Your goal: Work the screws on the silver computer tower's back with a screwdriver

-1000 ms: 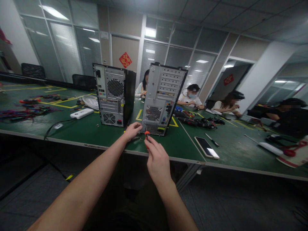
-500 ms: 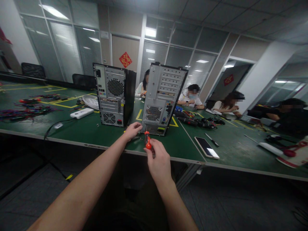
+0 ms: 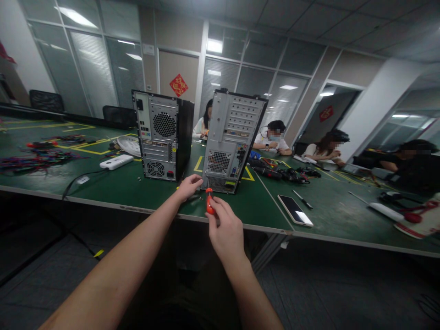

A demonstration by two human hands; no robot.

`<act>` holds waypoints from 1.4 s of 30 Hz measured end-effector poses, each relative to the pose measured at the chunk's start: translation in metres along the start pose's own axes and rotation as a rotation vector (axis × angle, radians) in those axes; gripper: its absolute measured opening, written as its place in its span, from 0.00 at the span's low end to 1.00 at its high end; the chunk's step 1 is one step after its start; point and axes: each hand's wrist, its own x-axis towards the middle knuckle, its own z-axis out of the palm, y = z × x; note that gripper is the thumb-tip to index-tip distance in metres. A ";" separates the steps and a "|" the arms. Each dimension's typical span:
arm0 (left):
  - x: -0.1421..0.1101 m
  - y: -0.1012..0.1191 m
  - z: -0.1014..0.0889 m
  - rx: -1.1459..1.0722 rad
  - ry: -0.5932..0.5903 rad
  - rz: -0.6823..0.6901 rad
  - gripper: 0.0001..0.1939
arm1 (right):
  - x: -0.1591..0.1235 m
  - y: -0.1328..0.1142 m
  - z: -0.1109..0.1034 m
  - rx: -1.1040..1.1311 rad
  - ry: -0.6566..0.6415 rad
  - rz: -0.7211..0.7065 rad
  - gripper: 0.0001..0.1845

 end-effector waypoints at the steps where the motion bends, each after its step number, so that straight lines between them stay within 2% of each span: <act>1: 0.000 0.001 0.000 -0.001 -0.004 0.000 0.18 | 0.000 0.000 0.000 0.000 -0.001 0.019 0.17; 5: -0.001 0.002 0.000 -0.007 -0.008 0.004 0.18 | -0.001 0.000 0.002 0.007 0.002 0.072 0.13; 9: -0.001 0.002 0.000 -0.006 -0.004 -0.002 0.17 | -0.001 0.002 0.003 0.021 0.011 0.059 0.14; 16: 0.001 -0.001 0.000 -0.009 0.001 -0.007 0.18 | -0.001 0.002 0.002 -0.023 -0.060 -0.071 0.27; 19: 0.001 -0.001 0.000 -0.018 -0.003 -0.005 0.18 | -0.002 0.002 0.001 -0.059 -0.090 -0.082 0.29; 27: 0.000 0.000 -0.001 0.008 -0.001 0.011 0.17 | 0.000 0.001 0.004 0.047 -0.007 0.042 0.15; 32: -0.001 0.001 -0.001 0.001 -0.004 0.001 0.17 | -0.001 0.003 0.006 0.069 0.010 0.073 0.13; 36: 0.000 0.000 0.000 -0.014 -0.007 -0.011 0.18 | 0.000 0.003 0.005 0.077 0.000 0.014 0.17; 42: 0.001 0.000 0.000 -0.037 -0.009 -0.023 0.19 | -0.001 0.003 0.003 -0.042 -0.084 -0.073 0.26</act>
